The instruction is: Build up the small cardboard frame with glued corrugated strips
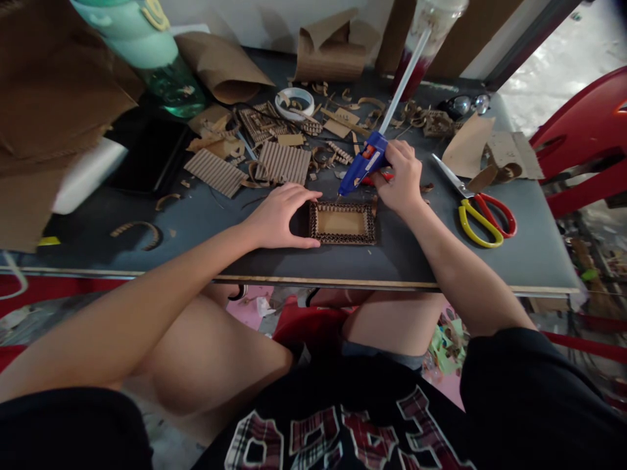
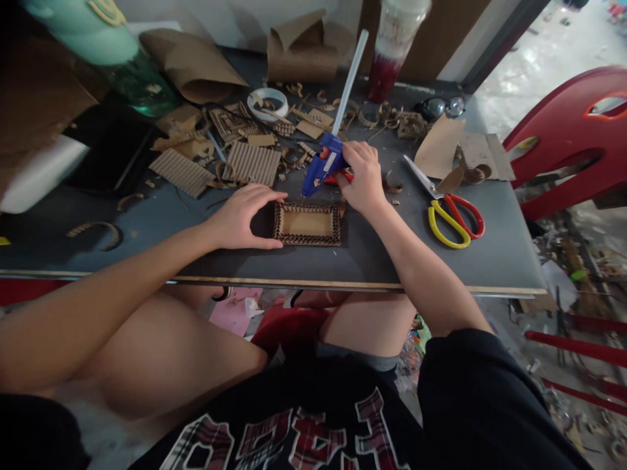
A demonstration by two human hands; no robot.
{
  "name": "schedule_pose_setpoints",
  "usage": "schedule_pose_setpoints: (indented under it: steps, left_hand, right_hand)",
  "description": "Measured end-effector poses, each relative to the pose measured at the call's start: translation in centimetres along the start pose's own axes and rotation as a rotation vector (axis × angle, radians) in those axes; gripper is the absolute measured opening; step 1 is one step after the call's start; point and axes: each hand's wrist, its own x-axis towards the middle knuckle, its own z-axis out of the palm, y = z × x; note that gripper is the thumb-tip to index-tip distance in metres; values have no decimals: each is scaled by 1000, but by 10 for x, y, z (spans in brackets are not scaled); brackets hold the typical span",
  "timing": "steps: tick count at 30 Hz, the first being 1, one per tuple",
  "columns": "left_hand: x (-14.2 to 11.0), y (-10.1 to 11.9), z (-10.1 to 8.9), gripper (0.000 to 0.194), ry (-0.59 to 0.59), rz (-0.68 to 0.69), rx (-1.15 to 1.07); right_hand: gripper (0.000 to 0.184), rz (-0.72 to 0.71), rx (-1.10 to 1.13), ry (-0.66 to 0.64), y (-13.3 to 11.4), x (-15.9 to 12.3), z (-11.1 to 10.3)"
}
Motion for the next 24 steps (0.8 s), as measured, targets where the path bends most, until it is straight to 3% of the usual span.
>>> schedule_pose_setpoints:
  steps: [12,24]
  left_hand:
    - [0,1,-1,90,-18,-21,-21]
    - [0,0,-1,89,-18,-2,-12]
  right_hand:
    - [28,5,-5,24,-3,0,-2]
    - [21,-77,13,101,5,-1,2]
